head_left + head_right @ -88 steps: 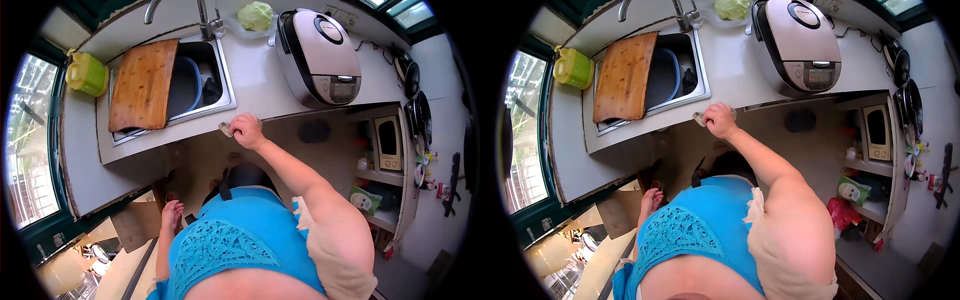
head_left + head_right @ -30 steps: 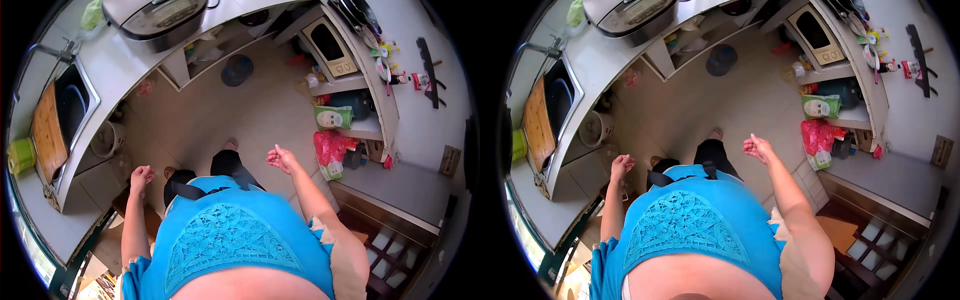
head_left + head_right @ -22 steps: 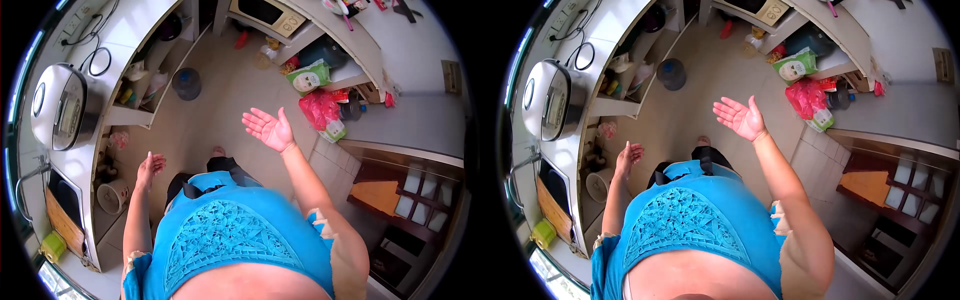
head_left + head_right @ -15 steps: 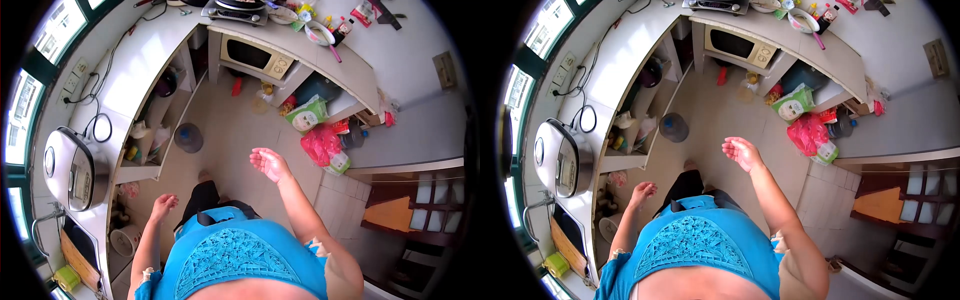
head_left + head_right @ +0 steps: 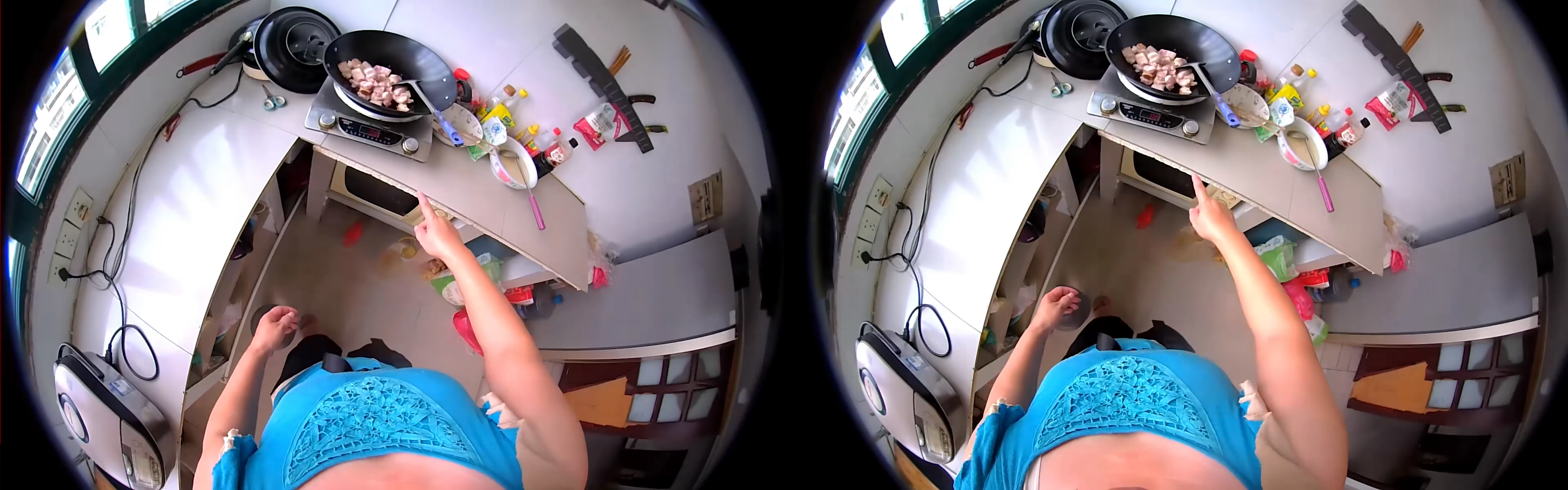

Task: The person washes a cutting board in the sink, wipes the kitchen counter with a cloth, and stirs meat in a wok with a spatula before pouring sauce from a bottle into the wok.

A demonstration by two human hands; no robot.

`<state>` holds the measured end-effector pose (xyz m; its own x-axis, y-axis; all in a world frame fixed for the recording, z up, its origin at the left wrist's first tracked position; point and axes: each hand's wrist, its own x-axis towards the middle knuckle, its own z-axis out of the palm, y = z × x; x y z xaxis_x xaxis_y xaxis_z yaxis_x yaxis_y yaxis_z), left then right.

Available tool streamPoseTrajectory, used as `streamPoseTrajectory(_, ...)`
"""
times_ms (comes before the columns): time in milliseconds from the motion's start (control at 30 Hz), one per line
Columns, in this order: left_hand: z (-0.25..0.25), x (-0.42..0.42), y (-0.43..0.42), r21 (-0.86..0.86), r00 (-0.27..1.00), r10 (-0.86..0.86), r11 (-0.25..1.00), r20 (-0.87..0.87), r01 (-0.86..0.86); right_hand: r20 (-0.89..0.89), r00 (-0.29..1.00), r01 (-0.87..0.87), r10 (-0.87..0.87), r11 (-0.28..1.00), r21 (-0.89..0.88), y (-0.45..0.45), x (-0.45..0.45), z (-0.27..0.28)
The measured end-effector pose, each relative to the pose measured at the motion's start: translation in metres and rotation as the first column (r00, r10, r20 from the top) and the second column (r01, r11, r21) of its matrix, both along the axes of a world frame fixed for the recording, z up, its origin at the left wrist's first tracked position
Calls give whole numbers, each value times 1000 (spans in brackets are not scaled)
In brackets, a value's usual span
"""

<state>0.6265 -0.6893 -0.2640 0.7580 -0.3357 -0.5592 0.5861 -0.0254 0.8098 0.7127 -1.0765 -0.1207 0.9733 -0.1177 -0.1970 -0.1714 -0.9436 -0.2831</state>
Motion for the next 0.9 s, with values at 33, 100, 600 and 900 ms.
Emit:
streamPoseTrajectory(33,-2,9,2,25,1000,-11,1000,-10,11,-26,999,15,-19,988,-152,-1,28,0)
streamPoseTrajectory(100,-13,15,13,75,999,-37,996,-39,40,-17,998,49,-54,978,-202,-9,76,-3)
streamPoseTrajectory(600,-15,5,-42,270,884,464,859,-53,-435,357,932,-80,-57,931,357,-103,119,-10)
streamPoseTrajectory(900,16,19,-115,366,959,282,893,0,-262,461,882,-62,-95,947,315,-151,142,-18)
